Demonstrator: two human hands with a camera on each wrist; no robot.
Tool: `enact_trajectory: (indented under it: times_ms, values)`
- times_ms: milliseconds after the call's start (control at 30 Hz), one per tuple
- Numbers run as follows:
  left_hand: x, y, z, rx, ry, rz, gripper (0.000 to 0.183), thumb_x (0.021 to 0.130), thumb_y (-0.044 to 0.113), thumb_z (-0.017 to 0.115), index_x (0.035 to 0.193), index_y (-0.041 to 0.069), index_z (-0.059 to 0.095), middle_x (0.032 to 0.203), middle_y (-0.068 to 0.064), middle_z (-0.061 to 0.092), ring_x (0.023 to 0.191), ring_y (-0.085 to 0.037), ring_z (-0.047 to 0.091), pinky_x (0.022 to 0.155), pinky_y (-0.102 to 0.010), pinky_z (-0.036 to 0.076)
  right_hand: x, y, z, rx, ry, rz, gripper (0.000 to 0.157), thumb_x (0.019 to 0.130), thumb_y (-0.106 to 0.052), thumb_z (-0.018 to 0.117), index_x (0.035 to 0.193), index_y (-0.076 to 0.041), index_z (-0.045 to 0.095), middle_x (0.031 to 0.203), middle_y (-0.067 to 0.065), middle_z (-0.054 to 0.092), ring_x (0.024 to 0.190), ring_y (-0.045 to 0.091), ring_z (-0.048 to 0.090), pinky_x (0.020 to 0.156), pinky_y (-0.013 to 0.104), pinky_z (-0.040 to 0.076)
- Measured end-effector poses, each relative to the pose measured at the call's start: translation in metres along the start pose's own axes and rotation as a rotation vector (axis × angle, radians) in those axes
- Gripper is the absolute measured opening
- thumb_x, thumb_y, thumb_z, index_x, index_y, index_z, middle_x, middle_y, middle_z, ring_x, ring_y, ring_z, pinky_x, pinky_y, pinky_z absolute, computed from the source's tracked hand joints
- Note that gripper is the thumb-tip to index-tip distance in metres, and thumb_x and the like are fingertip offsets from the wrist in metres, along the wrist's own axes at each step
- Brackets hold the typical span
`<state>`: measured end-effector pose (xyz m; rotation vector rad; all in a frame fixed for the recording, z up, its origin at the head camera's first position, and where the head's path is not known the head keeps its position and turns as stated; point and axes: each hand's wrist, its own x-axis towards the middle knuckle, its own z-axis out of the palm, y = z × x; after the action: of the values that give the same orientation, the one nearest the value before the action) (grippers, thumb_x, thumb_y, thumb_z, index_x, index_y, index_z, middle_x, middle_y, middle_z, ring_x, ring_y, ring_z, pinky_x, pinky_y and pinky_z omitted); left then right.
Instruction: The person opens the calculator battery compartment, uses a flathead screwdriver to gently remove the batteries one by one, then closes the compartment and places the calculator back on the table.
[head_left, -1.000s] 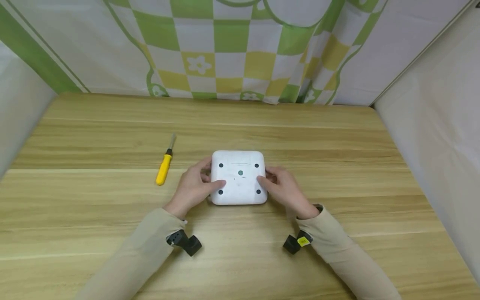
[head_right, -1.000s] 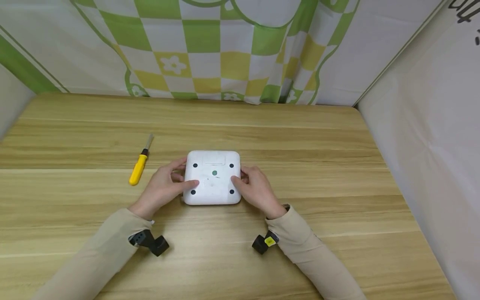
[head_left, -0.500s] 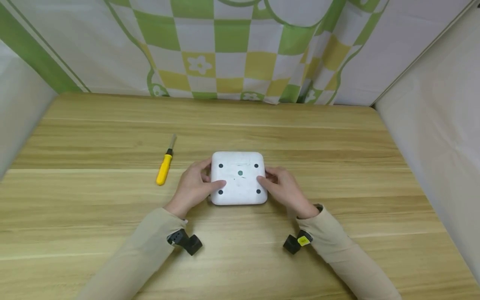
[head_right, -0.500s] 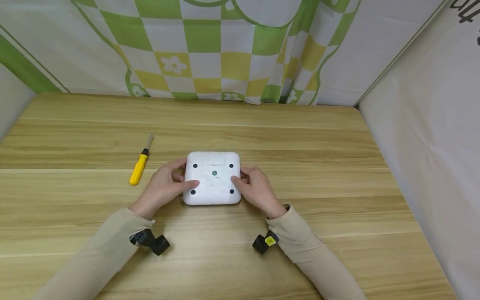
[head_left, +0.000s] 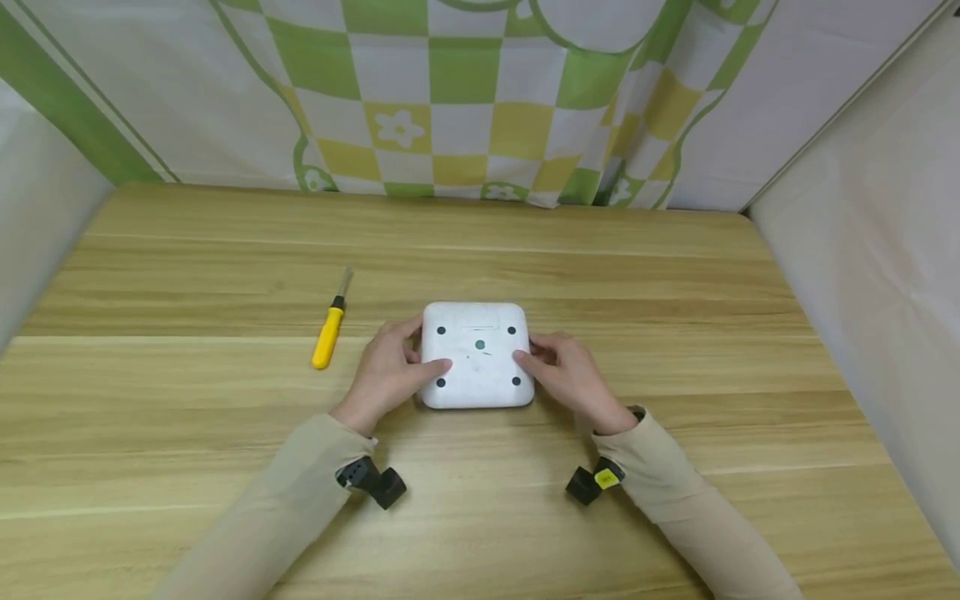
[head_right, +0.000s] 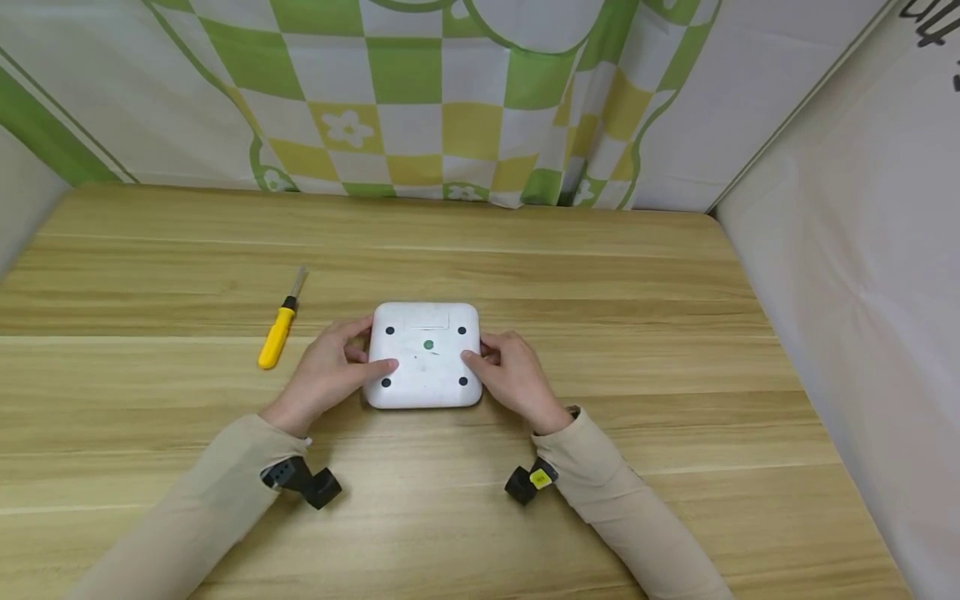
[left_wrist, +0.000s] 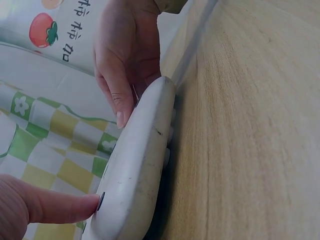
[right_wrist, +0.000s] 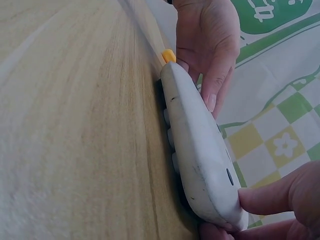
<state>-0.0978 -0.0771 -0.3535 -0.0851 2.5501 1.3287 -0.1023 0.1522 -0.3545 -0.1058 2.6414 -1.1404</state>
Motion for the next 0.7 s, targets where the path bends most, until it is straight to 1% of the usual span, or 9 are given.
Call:
enact_trajectory:
  times_ms: [133,300,433,567,700]
  values:
    - [0.0008,0.0002,0.0001,0.010,0.000,0.011,0.074,0.084,0.020,0.072,0.145,-0.001,0.036,0.131,-0.020,0.048,0.092,-0.026,0.052,0.071,-0.027,0.047,0.0014,0.0014,0.0002,0.002,0.001,0.003,0.045,0.094,-0.022,0.061,0.130,0.004,0.055,0.115,0.019,0.061,0.100,0.028,0.056,0.085,0.038,0.049]
    - [0.0015,-0.0001,-0.0003,0.010,0.002,0.017,0.074,0.083,0.020,0.072,0.145,-0.001,0.037,0.125,-0.019,0.050,0.094,-0.027,0.050,0.071,-0.027,0.043,0.0023,0.0007,0.0003,0.009,0.001,0.016,0.045,0.094,-0.023,0.061,0.130,0.003,0.056,0.114,0.018,0.061,0.099,0.027,0.055,0.084,0.037,0.048]
    - [0.0016,-0.0003,-0.0007,0.014,0.001,0.022,0.074,0.082,0.019,0.072,0.144,-0.002,0.037,0.121,-0.018,0.050,0.091,-0.026,0.049,0.069,-0.026,0.041,0.0024,0.0005,0.0002,-0.003,0.001,-0.007,0.045,0.094,-0.021,0.061,0.129,0.005,0.055,0.113,0.019,0.061,0.098,0.027,0.056,0.082,0.037,0.049]
    - [0.0017,-0.0003,-0.0007,0.014,-0.003,0.018,0.075,0.082,0.019,0.072,0.144,-0.002,0.037,0.121,-0.018,0.050,0.091,-0.025,0.048,0.069,-0.026,0.041,0.0026,0.0014,0.0003,-0.021,0.002,-0.028,0.044,0.094,-0.020,0.061,0.129,0.006,0.056,0.111,0.020,0.061,0.096,0.027,0.057,0.080,0.036,0.049]
    - [0.0022,-0.0007,-0.0004,0.010,-0.009,0.010,0.075,0.082,0.019,0.072,0.144,-0.003,0.036,0.123,-0.019,0.048,0.091,-0.025,0.048,0.069,-0.026,0.041,0.0026,0.0020,0.0004,-0.021,-0.003,-0.030,0.044,0.094,-0.020,0.061,0.129,0.006,0.056,0.111,0.019,0.061,0.096,0.026,0.056,0.079,0.035,0.048]
